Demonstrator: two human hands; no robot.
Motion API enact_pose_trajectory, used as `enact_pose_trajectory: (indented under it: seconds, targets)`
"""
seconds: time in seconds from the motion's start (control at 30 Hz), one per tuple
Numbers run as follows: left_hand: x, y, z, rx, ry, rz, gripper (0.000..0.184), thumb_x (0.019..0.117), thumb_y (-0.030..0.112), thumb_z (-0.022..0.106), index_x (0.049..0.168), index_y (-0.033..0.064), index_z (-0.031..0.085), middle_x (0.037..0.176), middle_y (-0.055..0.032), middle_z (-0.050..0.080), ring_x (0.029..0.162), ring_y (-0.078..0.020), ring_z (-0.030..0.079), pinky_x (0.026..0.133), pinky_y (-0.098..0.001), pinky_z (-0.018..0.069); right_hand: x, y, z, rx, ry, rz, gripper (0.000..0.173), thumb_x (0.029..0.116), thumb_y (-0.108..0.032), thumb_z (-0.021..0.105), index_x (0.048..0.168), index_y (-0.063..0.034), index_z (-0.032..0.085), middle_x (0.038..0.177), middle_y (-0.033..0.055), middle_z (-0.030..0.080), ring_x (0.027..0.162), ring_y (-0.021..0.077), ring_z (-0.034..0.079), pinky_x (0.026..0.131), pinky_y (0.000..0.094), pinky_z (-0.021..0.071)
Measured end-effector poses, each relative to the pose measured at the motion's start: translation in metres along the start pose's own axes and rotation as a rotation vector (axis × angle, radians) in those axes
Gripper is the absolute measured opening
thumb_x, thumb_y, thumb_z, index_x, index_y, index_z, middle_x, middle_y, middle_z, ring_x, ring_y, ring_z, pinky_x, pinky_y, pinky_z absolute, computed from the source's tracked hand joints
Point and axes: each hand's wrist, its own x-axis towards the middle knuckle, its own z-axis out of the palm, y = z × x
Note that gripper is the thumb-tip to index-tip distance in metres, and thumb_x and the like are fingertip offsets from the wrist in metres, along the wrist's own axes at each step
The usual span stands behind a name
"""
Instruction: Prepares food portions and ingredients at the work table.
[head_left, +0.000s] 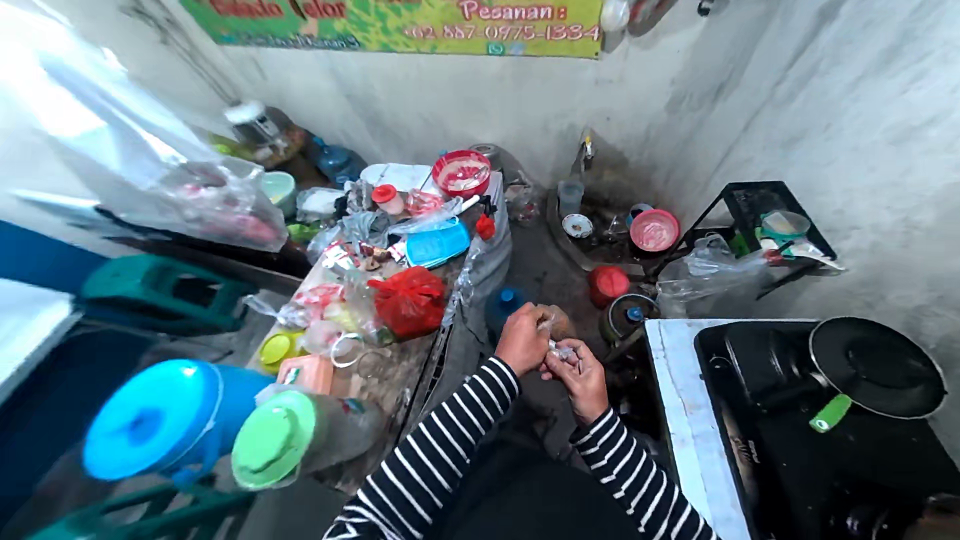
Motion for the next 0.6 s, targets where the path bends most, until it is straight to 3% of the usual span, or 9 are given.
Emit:
enact_pose_trajectory:
  seconds: [0.1, 0.2, 0.23, 0.33, 0.4, 0.47, 0.53, 0.6]
  targets:
    - [-0.020, 0.002, -0.006, 0.093, 0.056, 0.013, 0.025, 0.0951, 0.012, 0.058, 0.113, 0.0075, 0.076, 0.112, -0.0123, 0.066, 0.106, -0.0228, 0.064, 0.098, -0.0389, 0.0524, 0.000, -0.003, 0.011, -0.167, -0.001, -0.090, 0.024, 0.0926, 0.002, 0.071, 0.115, 0.0063, 0.064, 0.091, 0.0129, 0.075, 0.076, 0.0199, 0.074, 0.073, 0.0354, 0.0660]
    - [-0.040, -0.002, -0.008, 0.185, 0.136, 0.121, 0.025, 0.0940, 0.009, 0.059, 0.112, 0.0088, 0.077, 0.117, -0.0136, 0.066, 0.113, -0.0261, 0.062, 0.103, -0.0388, 0.0500, 0.003, -0.003, 0.011, -0.607, -0.008, -0.453, 0.014, 0.0940, -0.011, 0.071, 0.105, -0.0035, 0.076, 0.097, 0.0033, 0.077, 0.086, 0.0066, 0.073, 0.080, 0.0243, 0.0623]
    - [-0.045, -0.007, -0.006, 0.218, 0.179, 0.201, 0.024, 0.0932, 0.008, 0.061, 0.111, 0.0091, 0.077, 0.117, -0.0138, 0.067, 0.113, -0.0280, 0.062, 0.103, -0.0395, 0.0503, 0.006, -0.005, 0.007, -0.711, -0.028, -0.584, 0.013, 0.0941, -0.014, 0.070, 0.103, -0.0083, 0.078, 0.101, 0.0024, 0.076, 0.095, 0.0080, 0.072, 0.088, 0.0254, 0.0605]
    - [-0.064, -0.015, 0.000, 0.259, 0.296, 0.419, 0.023, 0.0914, 0.004, 0.064, 0.112, 0.0092, 0.074, 0.114, -0.0110, 0.069, 0.110, -0.0276, 0.064, 0.098, -0.0381, 0.0539, 0.019, -0.016, -0.008, -0.803, -0.173, -0.845, 0.012, 0.0936, -0.021, 0.069, 0.100, -0.0223, 0.080, 0.105, -0.0013, 0.074, 0.113, 0.0189, 0.063, 0.105, 0.0432, 0.0462]
    - [-0.078, -0.015, 0.000, 0.182, 0.344, 0.505, 0.029, 0.0916, -0.001, 0.062, 0.120, 0.0044, 0.067, 0.113, -0.0110, 0.069, 0.108, -0.0253, 0.064, 0.097, -0.0361, 0.0539, 0.024, -0.027, -0.013, -0.660, -0.350, -0.864, 0.013, 0.0940, -0.016, 0.069, 0.102, -0.0205, 0.079, 0.107, -0.0012, 0.076, 0.122, 0.0220, 0.064, 0.119, 0.0540, 0.0398]
    - [-0.090, -0.013, -0.005, 0.068, 0.382, 0.574, 0.026, 0.0929, -0.002, 0.061, 0.118, 0.0016, 0.062, 0.110, -0.0120, 0.067, 0.106, -0.0234, 0.065, 0.095, -0.0348, 0.0559, 0.028, -0.031, -0.010, -0.411, -0.477, -0.785, 0.014, 0.0912, -0.006, 0.070, 0.101, -0.0125, 0.078, 0.105, 0.0049, 0.076, 0.118, 0.0266, 0.069, 0.117, 0.0548, 0.0462]
    - [-0.096, -0.014, -0.010, 0.015, 0.433, 0.657, 0.018, 0.0942, 0.002, 0.063, 0.112, 0.0029, 0.062, 0.110, -0.0120, 0.068, 0.105, -0.0237, 0.064, 0.094, -0.0352, 0.0558, 0.029, -0.029, -0.004, -0.221, -0.517, -0.673, 0.013, 0.0907, -0.003, 0.072, 0.101, -0.0085, 0.078, 0.103, 0.0075, 0.075, 0.106, 0.0247, 0.072, 0.102, 0.0448, 0.0593]
    - [-0.097, -0.020, -0.011, 0.021, 0.530, 0.727, 0.009, 0.0949, 0.008, 0.065, 0.103, 0.0037, 0.066, 0.108, -0.0134, 0.070, 0.102, -0.0256, 0.065, 0.091, -0.0361, 0.0553, 0.031, -0.024, 0.005, -0.141, -0.495, -0.595, 0.010, 0.0922, -0.006, 0.074, 0.101, -0.0078, 0.078, 0.103, 0.0062, 0.075, 0.097, 0.0180, 0.072, 0.087, 0.0331, 0.0627]
